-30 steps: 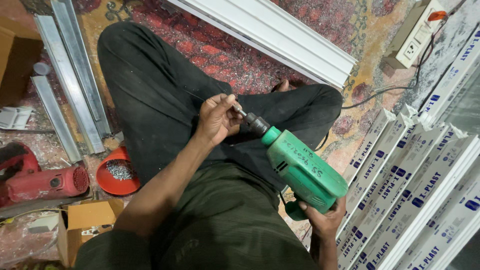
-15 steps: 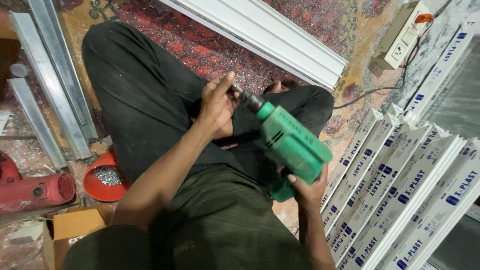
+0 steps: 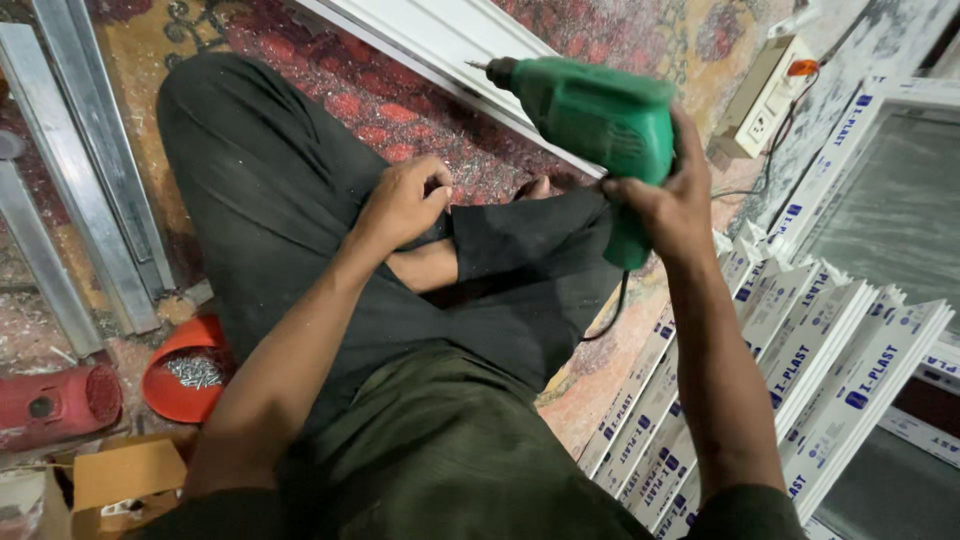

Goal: The person sits on the floor and assembles white plastic window frame profiles. They insert metal reinforcement bars into the profiles, measure and mark them, and use a power drill to secure the components with screws. The person handles multiple frame sections and stacks them after assembly.

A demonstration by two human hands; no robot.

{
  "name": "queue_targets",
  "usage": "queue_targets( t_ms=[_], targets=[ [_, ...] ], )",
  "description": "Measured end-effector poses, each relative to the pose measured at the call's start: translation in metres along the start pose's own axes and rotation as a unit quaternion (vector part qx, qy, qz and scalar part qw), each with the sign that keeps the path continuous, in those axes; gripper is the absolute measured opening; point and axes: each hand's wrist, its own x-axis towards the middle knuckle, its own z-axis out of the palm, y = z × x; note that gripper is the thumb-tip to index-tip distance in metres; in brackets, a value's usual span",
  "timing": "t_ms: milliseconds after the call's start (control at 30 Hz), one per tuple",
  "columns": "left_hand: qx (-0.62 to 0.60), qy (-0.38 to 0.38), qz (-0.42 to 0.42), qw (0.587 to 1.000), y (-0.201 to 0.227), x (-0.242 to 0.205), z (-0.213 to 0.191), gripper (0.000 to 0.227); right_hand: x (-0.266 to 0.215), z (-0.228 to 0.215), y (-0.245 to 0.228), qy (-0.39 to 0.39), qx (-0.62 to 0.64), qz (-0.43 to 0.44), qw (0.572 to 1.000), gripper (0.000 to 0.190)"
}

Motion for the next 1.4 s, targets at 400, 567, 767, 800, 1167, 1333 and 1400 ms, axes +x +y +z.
queue_targets(
  t_ms=[400,567,767,800,1167,1333,1400],
  targets=[
    [0.001,-0.023,-0.050,0.998,-0.001,0.012,0.008,0.018,0.052,0.008,-0.014,-0.059,-0.121,-0.023,0.991,0.095],
    [0.001,-0.025,-0.046,0.999,0.001,0.012,0.007,0.017,0.052,0.008,-0.016,-0.057,-0.145,0.006,0.988,0.095],
    [0.000,-0.013,-0.055,0.998,0.005,0.011,0.008,0.016,0.053,0.009,-0.019,-0.055,-0.179,0.015,0.982,0.097],
    [0.003,-0.013,-0.054,0.998,0.005,0.011,0.008,0.016,0.054,0.009,-0.021,-0.055,-0.175,0.003,0.983,0.097],
    [-0.005,-0.003,-0.028,1.000,0.005,0.011,0.009,0.014,0.063,0.014,-0.034,-0.079,-0.256,-0.015,0.963,0.101],
    [-0.079,0.081,-0.003,0.994,0.035,0.028,-0.006,0.013,0.080,0.014,-0.045,-0.104,-0.322,-0.057,0.939,0.097],
    [-0.085,0.128,0.126,0.980,0.050,0.054,-0.016,0.015,0.085,0.012,-0.048,-0.112,-0.359,-0.075,0.924,0.093]
  ],
)
